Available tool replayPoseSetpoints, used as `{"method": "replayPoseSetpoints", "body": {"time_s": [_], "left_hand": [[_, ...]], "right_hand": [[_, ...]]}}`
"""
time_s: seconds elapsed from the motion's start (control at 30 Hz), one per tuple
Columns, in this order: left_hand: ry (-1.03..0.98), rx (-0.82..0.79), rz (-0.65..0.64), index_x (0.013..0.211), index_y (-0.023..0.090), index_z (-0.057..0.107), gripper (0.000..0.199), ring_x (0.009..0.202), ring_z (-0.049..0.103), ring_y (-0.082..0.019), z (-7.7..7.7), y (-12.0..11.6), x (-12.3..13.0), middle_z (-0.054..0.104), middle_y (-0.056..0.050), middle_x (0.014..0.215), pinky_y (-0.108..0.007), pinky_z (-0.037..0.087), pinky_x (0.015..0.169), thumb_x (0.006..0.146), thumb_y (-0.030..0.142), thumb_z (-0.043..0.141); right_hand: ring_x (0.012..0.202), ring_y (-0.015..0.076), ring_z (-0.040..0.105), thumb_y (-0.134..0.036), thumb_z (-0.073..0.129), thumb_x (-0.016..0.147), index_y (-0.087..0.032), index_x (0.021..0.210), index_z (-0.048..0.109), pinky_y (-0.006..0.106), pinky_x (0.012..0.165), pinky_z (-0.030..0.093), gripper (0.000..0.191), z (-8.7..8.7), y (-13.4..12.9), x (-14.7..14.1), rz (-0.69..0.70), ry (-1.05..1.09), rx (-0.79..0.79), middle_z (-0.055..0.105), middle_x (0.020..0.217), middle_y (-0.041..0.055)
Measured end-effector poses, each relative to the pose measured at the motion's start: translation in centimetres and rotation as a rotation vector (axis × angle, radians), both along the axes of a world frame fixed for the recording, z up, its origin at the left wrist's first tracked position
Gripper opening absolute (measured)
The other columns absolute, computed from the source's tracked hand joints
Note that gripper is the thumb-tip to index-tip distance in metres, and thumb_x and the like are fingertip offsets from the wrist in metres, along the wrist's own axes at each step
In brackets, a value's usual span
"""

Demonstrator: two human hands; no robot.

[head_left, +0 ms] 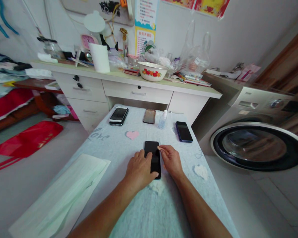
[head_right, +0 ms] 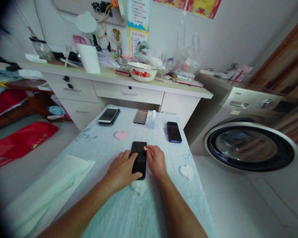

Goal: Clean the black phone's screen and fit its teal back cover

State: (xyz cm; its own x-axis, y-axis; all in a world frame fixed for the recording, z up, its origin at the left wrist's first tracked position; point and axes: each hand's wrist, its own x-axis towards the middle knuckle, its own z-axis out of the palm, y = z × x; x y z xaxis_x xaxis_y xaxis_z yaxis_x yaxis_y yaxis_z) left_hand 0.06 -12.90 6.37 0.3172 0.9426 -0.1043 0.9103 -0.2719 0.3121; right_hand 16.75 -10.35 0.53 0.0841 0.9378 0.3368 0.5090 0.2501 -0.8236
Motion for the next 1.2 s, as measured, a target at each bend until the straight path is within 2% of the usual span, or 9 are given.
{"method": "replayPoseSetpoints", "body": {"time_s": [0.1, 0.23, 0.37, 0.47, 0.57, 0.67, 0.8, 0.93, 1.2], "left_hand": [[-0.002, 0.034, -0.022, 0.113, 0.023, 0.061, 0.048, 0.110, 0.052, -0.034, 0.9, 1.8, -0.6, 0.060, -0.012, 0.115, -0.045, 0.043, 0.094, 0.072, 0.048, 0.064], [-0.139, 0.148, -0.049, 0.122, 0.020, 0.057, 0.045, 0.119, 0.049, -0.029, 1.5, 6.1, -0.4, 0.057, -0.012, 0.126, -0.042, 0.038, 0.103, 0.081, 0.039, 0.056], [-0.291, 0.183, 0.000, 0.127, 0.016, 0.052, 0.047, 0.125, 0.048, -0.025, 1.3, 10.9, 1.2, 0.055, -0.011, 0.133, -0.037, 0.035, 0.109, 0.082, 0.028, 0.055], [-0.413, 0.196, 0.003, 0.132, 0.013, 0.047, 0.053, 0.130, 0.046, -0.024, 0.8, 13.8, 3.0, 0.053, -0.013, 0.137, -0.036, 0.034, 0.111, 0.081, 0.023, 0.057], [-0.520, 0.196, 0.013, 0.134, 0.010, 0.042, 0.060, 0.131, 0.047, -0.023, 0.4, 16.2, 4.7, 0.051, -0.016, 0.140, -0.035, 0.034, 0.111, 0.078, 0.019, 0.061], [-0.613, 0.213, 0.038, 0.132, 0.013, 0.043, 0.061, 0.129, 0.049, -0.024, 0.0, 18.1, 6.0, 0.053, -0.015, 0.137, -0.037, 0.037, 0.109, 0.075, 0.018, 0.064], [-0.725, 0.208, 0.053, 0.131, 0.013, 0.042, 0.069, 0.129, 0.049, -0.026, -0.8, 19.6, 7.5, 0.052, -0.016, 0.137, -0.038, 0.038, 0.108, 0.069, 0.021, 0.072], [-0.785, 0.200, 0.099, 0.131, 0.013, 0.042, 0.072, 0.127, 0.050, -0.026, -1.6, 20.0, 9.0, 0.052, -0.017, 0.136, -0.036, 0.038, 0.107, 0.068, 0.026, 0.074], [-0.710, 0.204, 0.161, 0.116, 0.019, 0.053, 0.041, 0.105, 0.061, -0.024, -1.6, 20.0, 10.7, 0.066, -0.009, 0.111, -0.034, 0.045, 0.091, 0.078, 0.026, 0.066]], "right_hand": [[0.091, 0.0206, 0.066, -0.034, 0.053, 0.089, -0.022, 0.099, 0.072, 0.033, 0.087, 0.051, 0.024, 0.0, 0.2, 0.5, -0.047, 0.023, -0.001, 0.071, 0.097, 0.0067], [0.092, 0.0220, 0.067, -0.039, 0.054, 0.089, -0.020, 0.098, 0.071, 0.034, 0.087, 0.051, 0.027, -0.2, 0.7, 1.2, -0.112, 0.106, -0.032, 0.073, 0.097, 0.0074], [0.089, 0.0233, 0.068, -0.046, 0.054, 0.089, -0.020, 0.098, 0.070, 0.033, 0.076, 0.055, 0.032, -0.3, 1.0, 1.4, -0.141, 0.152, -0.076, 0.073, 0.097, 0.0076], [0.083, 0.0229, 0.068, -0.045, 0.052, 0.090, -0.021, 0.098, 0.071, 0.032, 0.070, 0.055, 0.032, -0.4, 1.1, 1.4, -0.149, 0.096, -0.072, 0.073, 0.093, 0.0064], [0.088, 0.0225, 0.068, -0.040, 0.051, 0.091, -0.022, 0.100, 0.072, 0.034, 0.079, 0.054, 0.029, -0.4, 1.1, 1.3, -0.127, 0.017, -0.039, 0.074, 0.096, 0.0054], [0.094, 0.0219, 0.067, -0.035, 0.048, 0.093, -0.023, 0.102, 0.072, 0.034, 0.088, 0.050, 0.028, -0.2, 1.1, 1.1, -0.093, -0.057, -0.035, 0.073, 0.101, 0.0053], [0.094, 0.0213, 0.067, -0.032, 0.048, 0.092, -0.022, 0.103, 0.071, 0.033, 0.088, 0.049, 0.028, 0.0, 1.1, 0.9, -0.059, -0.136, -0.038, 0.073, 0.102, 0.0063], [0.090, 0.0199, 0.066, -0.033, 0.046, 0.094, -0.021, 0.102, 0.070, 0.030, 0.085, 0.048, 0.027, -0.1, 1.0, 0.7, -0.026, -0.156, -0.026, 0.072, 0.097, 0.0066], [0.081, 0.0172, 0.060, -0.032, 0.040, 0.096, -0.020, 0.093, 0.064, 0.026, 0.075, 0.044, 0.027, 0.4, 0.9, 1.1, 0.008, -0.087, -0.049, 0.066, 0.086, 0.0040]]}}
